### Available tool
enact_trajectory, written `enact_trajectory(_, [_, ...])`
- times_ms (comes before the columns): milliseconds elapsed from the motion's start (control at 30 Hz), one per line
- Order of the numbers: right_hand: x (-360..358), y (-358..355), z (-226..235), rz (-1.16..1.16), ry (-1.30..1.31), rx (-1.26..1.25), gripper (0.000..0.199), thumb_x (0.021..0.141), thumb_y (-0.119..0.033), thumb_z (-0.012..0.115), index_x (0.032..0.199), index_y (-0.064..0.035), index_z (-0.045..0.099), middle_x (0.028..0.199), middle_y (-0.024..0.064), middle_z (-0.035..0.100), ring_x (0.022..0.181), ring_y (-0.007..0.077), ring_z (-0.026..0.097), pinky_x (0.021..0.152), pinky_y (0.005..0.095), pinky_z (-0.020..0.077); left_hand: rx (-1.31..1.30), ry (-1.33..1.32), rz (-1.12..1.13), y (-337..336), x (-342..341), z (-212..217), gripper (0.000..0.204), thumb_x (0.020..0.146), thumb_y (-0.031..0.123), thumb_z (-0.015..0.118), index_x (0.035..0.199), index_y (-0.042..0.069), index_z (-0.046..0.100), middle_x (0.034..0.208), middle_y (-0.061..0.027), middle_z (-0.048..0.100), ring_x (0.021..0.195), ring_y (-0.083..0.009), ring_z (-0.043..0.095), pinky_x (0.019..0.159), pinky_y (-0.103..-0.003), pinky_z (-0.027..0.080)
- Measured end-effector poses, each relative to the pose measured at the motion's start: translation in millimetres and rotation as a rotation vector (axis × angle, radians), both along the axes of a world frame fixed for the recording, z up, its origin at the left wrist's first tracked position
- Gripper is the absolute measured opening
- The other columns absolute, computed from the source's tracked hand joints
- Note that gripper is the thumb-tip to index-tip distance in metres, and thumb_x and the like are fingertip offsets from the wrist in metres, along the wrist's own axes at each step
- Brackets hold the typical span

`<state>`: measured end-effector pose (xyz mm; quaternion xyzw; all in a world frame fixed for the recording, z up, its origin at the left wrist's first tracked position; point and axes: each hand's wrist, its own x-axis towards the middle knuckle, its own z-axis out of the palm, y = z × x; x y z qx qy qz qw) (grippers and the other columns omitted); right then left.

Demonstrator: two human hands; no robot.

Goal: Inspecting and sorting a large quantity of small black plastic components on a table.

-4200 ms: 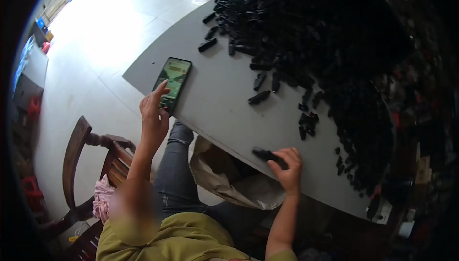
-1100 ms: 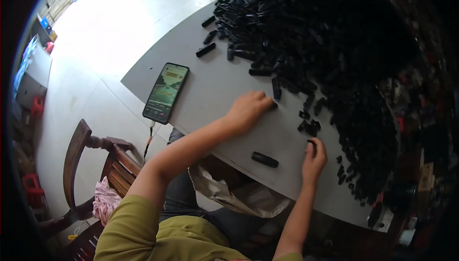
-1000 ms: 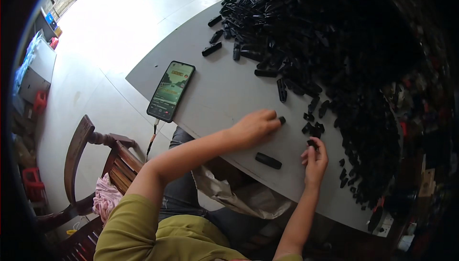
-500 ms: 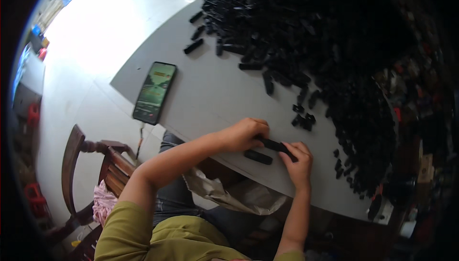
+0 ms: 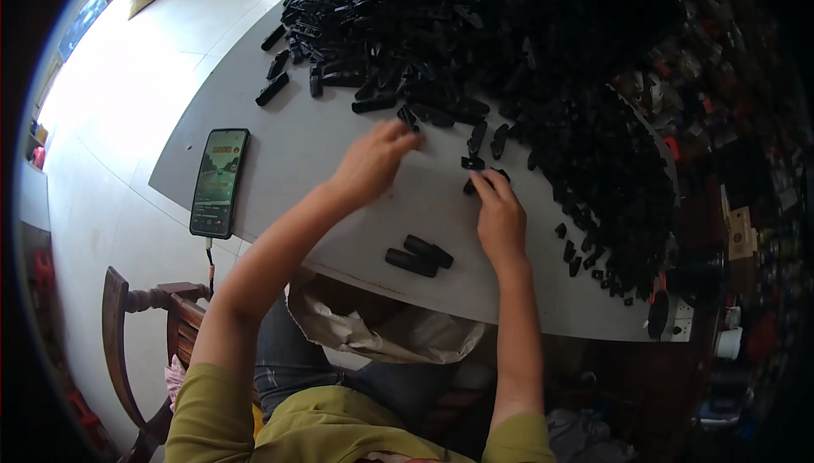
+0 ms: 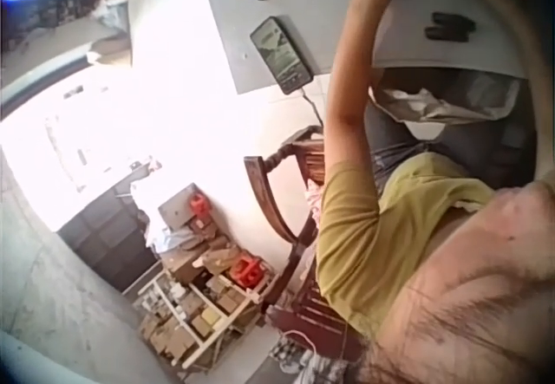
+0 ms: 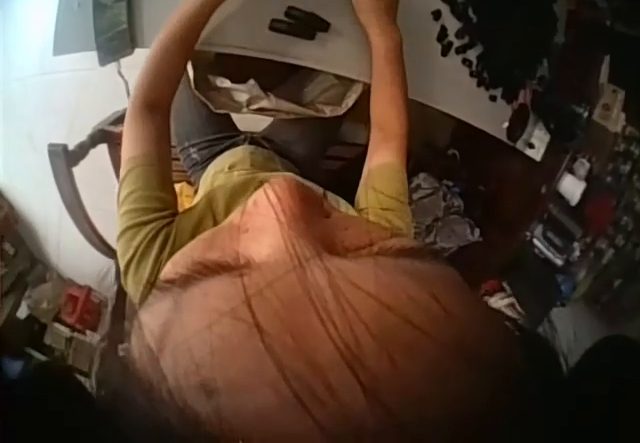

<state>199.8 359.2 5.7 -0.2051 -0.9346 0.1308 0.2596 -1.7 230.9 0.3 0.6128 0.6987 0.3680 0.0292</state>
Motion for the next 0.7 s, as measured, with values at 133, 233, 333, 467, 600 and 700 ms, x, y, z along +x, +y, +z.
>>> enact_trajectory(133, [-12.3,7.9,-10.2,0.028,-0.139,0.31,0.026,0.083,0.0,0.058,0.107,-0.005,0.066,0.103,0.0072,0.06,0.092,0.025,0.06,0.076,0.0366,0.053,-0.028,0.599,0.338,10.9,-19.4,-2.8,0.027,0.082,0.004,0.057,0.108,0.005,0.06,0.111,-0.0126,0.051,0.094,-0.0307,0.054,0.081,-0.037,0.049])
enact_trajectory(233, [-4.3,9.0,-11.1,0.063,-0.071,0.354,0.023,0.079,-0.004,0.066,0.102,-0.0045,0.065,0.095,0.0072,0.059,0.086,0.024,0.06,0.071,0.0351,0.0513,-0.325,0.146,0.182,13.7,-1.2,4.4,0.031,0.082,0.011,0.063,0.11,0.003,0.056,0.115,-0.0144,0.049,0.101,-0.0325,0.053,0.086,-0.038,0.047])
enact_trajectory(333, [-0.6,-2.6,-12.5,0.097,0.123,0.007,0.021,0.077,-0.004,0.068,0.098,-0.0034,0.063,0.089,0.0076,0.059,0.077,0.0238,0.06,0.067,0.0343,0.0491,-0.156,0.004,0.087,3.5,15.2,-3.7,0.034,0.077,0.013,0.069,0.105,0.001,0.053,0.116,-0.0157,0.047,0.102,-0.0337,0.053,0.086,-0.038,0.047])
enact_trajectory(467, [0.7,-3.5,-12.9,0.096,0.035,-0.191,0.019,0.078,-0.003,0.068,0.096,-0.0015,0.062,0.084,0.0086,0.06,0.069,0.021,0.06,0.061,0.0321,0.0477,-0.061,-0.169,0.038,-9.8,23.7,-7.0,0.037,0.073,0.007,0.07,0.102,0.0,0.049,0.12,-0.0156,0.044,0.1,-0.0334,0.054,0.085,-0.039,0.047])
enact_trajectory(600, [2.9,-1.2,-12.1,0.063,0.087,-0.453,0.018,0.079,-0.004,0.069,0.095,0.0003,0.062,0.084,0.0063,0.06,0.068,0.0129,0.058,0.059,0.0258,0.0455,0.017,-0.377,-0.047,-19.9,34.1,-11.0,0.033,0.073,0.004,0.068,0.102,0.001,0.052,0.118,-0.0156,0.047,0.098,-0.0336,0.055,0.085,-0.039,0.047])
enact_trajectory(700, [-1.8,-8.5,-9.6,0.179,0.14,-0.542,0.019,0.079,-0.003,0.07,0.095,0.0015,0.062,0.081,0.0038,0.058,0.067,0.01,0.055,0.059,0.0236,0.044,0.029,-0.432,-0.175,-22.4,36.4,-16.9,0.027,0.073,0.003,0.068,0.098,0.002,0.059,0.109,-0.0141,0.055,0.095,-0.0328,0.056,0.083,-0.038,0.048])
